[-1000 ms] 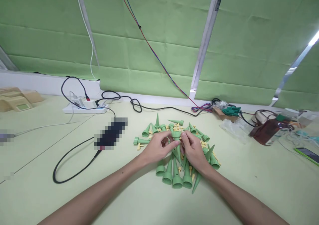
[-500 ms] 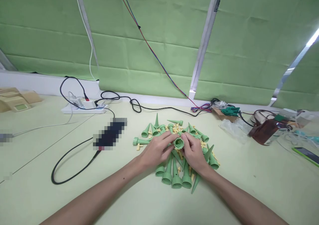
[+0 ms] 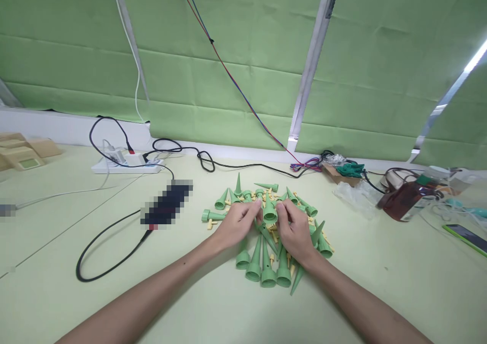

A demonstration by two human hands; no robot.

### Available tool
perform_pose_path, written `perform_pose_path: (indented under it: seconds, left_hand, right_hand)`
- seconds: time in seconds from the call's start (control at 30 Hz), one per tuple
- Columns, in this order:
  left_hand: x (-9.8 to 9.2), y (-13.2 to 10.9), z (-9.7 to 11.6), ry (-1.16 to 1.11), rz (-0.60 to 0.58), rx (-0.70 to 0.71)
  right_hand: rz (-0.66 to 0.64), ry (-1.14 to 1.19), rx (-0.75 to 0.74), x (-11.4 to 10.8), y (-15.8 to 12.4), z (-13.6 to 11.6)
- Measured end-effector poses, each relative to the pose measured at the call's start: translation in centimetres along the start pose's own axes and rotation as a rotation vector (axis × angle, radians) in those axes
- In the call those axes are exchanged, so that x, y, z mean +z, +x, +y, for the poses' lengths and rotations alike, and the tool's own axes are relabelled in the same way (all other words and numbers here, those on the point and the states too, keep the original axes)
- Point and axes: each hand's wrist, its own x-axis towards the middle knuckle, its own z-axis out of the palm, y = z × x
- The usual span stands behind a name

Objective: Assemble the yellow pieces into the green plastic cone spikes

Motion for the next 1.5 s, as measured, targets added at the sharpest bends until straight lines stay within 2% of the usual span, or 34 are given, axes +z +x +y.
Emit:
perform_pose_path:
  seconds: [0.1, 0.23, 0.33, 0.5, 0.6, 0.87, 1.13, 1.37, 1.5]
  left_hand:
    - [0.0, 0.0, 0.0, -0.164, -0.098, -0.104]
    - [0.1, -0.2, 0.4, -0.224, -0.142, -0.069]
    - [0.1, -0.3, 0.6, -0.145, -0.124, -0.023]
    - [0.4, -0.3, 0.1, 0.087, -0.003, 0.13]
    - [0.5, -0.3, 0.0, 0.167, 0.032, 0.204]
    - [0.5, -0.6, -0.2, 0.166, 0.025, 0.245]
    - [0.2, -0.7, -0.8, 0.343, 0.015, 0.343]
    - [0.0, -0.4, -1.4, 0.424, 0.008, 0.451]
    - [0.0, -0.4, -1.7, 0.495, -0.004, 0.521]
  right_hand:
    - [-0.026, -0.045, -0.066, -0.2, 0.2, -0.1]
    - [-0.061, -0.065, -0.098, -0.4, 0.4, -0.2]
    - [-0.079, -0.076, -0.082, -0.4, 0.5, -0.1]
    - [-0.113, -0.095, -0.08, -0.5, 0.7, 0.4]
    - [-0.14, -0.104, -0.08, -0.6, 0.7, 0.7]
    - [-0.172, -0.102, -0.089, -0.6, 0.8, 0.6]
    - [-0.179, -0.071, -0.003, -0.7, 0.8, 0.4]
    - [-0.127, -0.065, -0.044, -0.5, 0.6, 0.6]
    - [-0.123, -0.05, 0.016, -0.4, 0.7, 0.8]
